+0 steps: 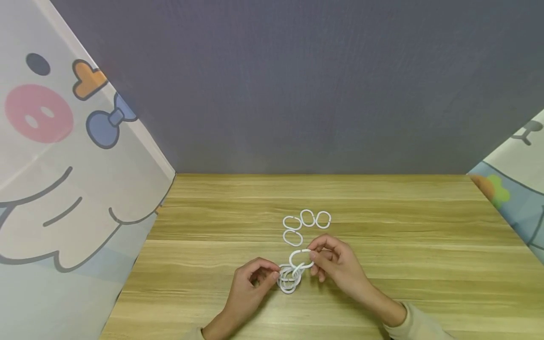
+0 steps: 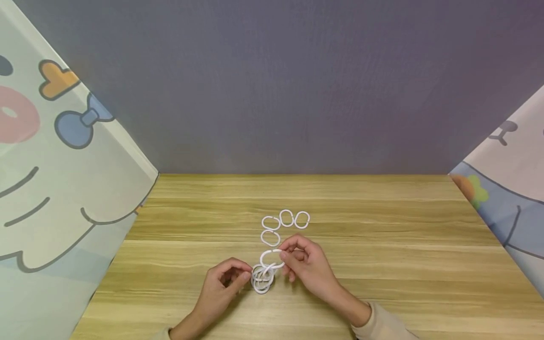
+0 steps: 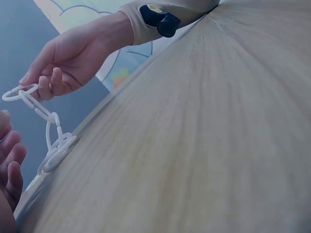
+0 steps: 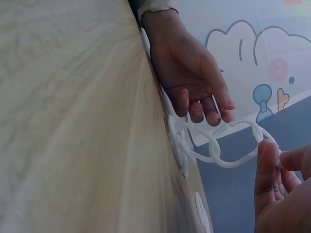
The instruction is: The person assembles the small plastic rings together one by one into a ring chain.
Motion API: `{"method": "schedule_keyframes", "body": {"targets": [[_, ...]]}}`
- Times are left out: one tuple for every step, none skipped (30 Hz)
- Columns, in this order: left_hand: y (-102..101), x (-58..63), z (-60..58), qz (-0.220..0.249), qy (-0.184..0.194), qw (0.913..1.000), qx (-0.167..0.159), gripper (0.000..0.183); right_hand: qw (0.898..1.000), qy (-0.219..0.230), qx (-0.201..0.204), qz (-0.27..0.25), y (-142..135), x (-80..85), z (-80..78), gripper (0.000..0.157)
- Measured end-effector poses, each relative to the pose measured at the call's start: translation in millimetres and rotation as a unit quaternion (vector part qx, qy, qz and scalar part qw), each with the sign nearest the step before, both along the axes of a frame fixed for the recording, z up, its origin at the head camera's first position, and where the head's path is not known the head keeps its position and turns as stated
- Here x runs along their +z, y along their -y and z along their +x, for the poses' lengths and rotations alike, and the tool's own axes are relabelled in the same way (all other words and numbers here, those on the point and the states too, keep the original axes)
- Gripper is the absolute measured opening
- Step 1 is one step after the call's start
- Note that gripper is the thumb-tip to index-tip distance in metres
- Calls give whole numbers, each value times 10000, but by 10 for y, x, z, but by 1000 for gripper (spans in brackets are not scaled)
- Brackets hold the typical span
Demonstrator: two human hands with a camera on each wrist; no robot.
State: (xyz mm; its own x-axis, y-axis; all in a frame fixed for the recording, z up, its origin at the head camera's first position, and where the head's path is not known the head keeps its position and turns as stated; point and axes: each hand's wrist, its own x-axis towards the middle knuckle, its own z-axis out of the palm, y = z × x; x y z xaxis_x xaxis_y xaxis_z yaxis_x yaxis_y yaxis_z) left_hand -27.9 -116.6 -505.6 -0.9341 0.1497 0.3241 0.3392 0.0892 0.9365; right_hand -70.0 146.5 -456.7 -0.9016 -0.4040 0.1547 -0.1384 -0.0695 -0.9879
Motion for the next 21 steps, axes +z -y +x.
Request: {"method": "schedule_keyframes", "body": {"targets": [[1,3,1,6,-9,10000,-8,9,10000,-11,50,-17,6,-4,4,13],[2,8,2,12,-27,10000,-15,9,10000,-9,91,-31,13,-8,10,13],[3,11,2,18,-45,10000,-23,10,9999,-13,129,-40,19,-13,15,13],[3,15,3,29,-64,10000,-33,10,9998,0,170,-56,25,-17,22,14],[4,17,4,36,-86,9999,-46,11,9998,17,210,-74,31,-21,28,14],[5,20,4,46,-109,9999,-60,11,9997,31,245,-82,38,-26,34,15],[5,22,6,58,-128,9999,-72,11,9996,49,282,-87,44,-32,40,15],[6,23,7,71,-143,9998,-89,12,9994,69,329,-83,51,-36,47,16],[7,23,8,85,-152,9998,-108,12,9992,88,377,-70,58,-41,53,16],[7,23,9,100,-156,9997,-127,12,9991,105,419,-49,65,-47,59,16],[8,22,9,101,-157,9997,-139,13,9989,121,460,-24,72,-52,64,16],[8,21,9,98,-152,9997,-143,13,9987,143,497,2,80,-57,69,16],[9,19,9,90,-139,9998,-143,13,9984,168,531,25,87,-62,73,16],[9,17,8,78,-113,9998,-132,13,9982,195,568,45,93,-65,78,16],[9,17,7,61,-74,9999,-112,13,9980,213,585,73,99,-68,82,16],[9,16,6,39,-37,10000,-82,13,9979,219,598,109,104,-72,86,16],[9,15,6,14,8,10000,-48,12,9978,223,607,137,109,-75,90,16],[9,15,6,-8,49,10000,-18,11,9977,223,613,168,113,-78,95,16],[9,16,6,-33,91,10000,8,11,9976,216,626,195,117,-81,100,15],[8,16,6,-48,134,9999,30,10,9975,216,645,211,120,-85,105,15],[8,16,6,-72,156,9998,47,10,9974,213,659,223,122,-89,110,14]]}}
